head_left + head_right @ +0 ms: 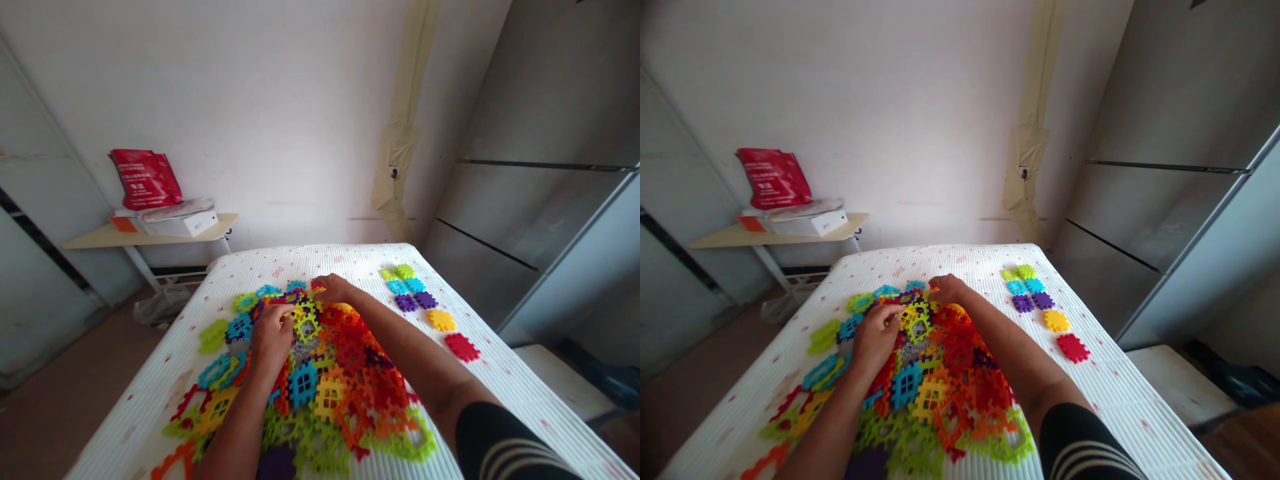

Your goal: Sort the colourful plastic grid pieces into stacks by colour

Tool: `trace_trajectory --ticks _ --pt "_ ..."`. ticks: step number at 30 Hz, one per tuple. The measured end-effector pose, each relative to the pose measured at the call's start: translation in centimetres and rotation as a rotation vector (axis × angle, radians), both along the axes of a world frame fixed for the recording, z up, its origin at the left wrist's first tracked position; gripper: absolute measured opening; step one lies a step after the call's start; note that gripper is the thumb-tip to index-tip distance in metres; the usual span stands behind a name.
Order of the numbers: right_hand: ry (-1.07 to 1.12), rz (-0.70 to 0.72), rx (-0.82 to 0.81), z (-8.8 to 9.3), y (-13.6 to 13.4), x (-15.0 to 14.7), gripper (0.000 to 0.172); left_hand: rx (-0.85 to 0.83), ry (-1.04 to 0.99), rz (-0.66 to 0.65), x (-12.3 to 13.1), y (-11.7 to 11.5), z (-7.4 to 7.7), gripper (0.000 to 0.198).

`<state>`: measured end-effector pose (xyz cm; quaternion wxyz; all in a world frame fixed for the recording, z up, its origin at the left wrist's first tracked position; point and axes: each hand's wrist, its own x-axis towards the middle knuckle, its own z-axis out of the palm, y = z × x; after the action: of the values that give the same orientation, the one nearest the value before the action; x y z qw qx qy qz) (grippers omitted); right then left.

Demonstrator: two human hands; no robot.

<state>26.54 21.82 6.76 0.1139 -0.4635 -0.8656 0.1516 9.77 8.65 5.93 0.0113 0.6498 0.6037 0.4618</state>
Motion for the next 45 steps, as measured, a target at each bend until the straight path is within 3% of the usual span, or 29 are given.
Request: trace_trajectory --ticks 7,15,24,27,31,39,42,45 --pt "0.021 0.059 -0.026 -0.7 -1.0 -0.9 0.045 -0.161 -0.017 0.005 0.4 0.0 0.1 0.025" --pt "0.014 0.166 0.014 0.0 -3.2 -0.2 0.046 -0.282 0.037 -0.055 0.5 0.3 -0.7 0.027" --pt "0.152 0.066 0.134 0.6 -6.0 1.2 0.020 -0.287 -0.040 -0.111 0.7 0.1 -0.5 0.025" --pt "0.397 0.067 0.052 1.0 -7.2 2.5 0.018 -0.262 -0.175 -0.192 1.1 -0.2 0.1 0.025" --pt "0.757 0.055 -0.240 1.2 -8.3 3.7 0.019 -0.312 -0.409 -0.292 1.8 -0.8 1.0 0.029" --pt "0.957 0.205 -0.462 1.7 -10.0 2.6 0.031 -0.457 -0.739 -0.418 2.5 -1.8 2.3 0.037" --pt "0.938 0.167 -0.366 1.5 -10.2 2.2 0.028 -0.471 -0.749 -0.417 2.4 -1.7 2.2 0.034" --pt "0.791 -0.030 -0.107 1.3 -10.1 2.2 0.016 -0.442 -0.726 -0.333 2.2 -1.4 1.8 0.027"
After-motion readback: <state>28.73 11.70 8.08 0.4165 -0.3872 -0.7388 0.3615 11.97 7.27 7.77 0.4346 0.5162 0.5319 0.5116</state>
